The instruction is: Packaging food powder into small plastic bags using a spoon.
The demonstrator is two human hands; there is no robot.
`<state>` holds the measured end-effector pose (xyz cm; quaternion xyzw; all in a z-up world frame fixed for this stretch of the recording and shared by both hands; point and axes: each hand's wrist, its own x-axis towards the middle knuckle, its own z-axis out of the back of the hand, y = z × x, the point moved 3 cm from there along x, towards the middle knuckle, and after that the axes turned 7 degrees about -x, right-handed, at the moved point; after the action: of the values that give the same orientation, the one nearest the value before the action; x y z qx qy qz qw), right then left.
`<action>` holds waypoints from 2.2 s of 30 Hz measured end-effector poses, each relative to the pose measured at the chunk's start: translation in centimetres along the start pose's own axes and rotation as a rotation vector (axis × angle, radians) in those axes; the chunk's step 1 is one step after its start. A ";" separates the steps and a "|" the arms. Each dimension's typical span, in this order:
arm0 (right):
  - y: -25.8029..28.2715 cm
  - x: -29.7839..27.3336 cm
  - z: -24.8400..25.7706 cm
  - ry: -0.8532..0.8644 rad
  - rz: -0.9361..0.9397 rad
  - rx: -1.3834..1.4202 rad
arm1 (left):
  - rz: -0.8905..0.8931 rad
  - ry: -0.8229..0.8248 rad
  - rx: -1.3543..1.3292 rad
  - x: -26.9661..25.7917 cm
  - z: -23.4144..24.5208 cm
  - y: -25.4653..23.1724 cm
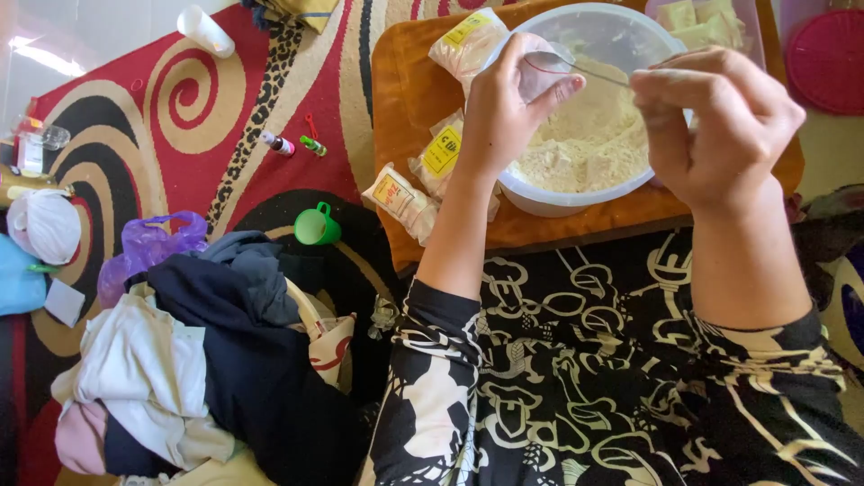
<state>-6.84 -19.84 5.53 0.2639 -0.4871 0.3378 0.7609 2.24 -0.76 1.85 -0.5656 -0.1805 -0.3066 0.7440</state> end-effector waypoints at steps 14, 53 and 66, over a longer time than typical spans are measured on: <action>0.8 0.1 -0.1 -0.036 -0.005 -0.039 | 0.008 -0.026 -0.025 0.0 0.4 -1.1; -6.4 -3.2 -5.1 0.167 -0.555 -0.082 | 0.010 -0.013 0.056 -0.1 0.2 -0.8; -9.5 -8.2 2.1 0.007 -1.208 -0.084 | 0.151 0.123 0.252 -0.2 -0.5 0.2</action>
<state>-3.15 -29.46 -1.85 0.4626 -0.2614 -0.1726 0.8294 2.20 -1.12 1.46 -0.4599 -0.1284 -0.2590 0.8396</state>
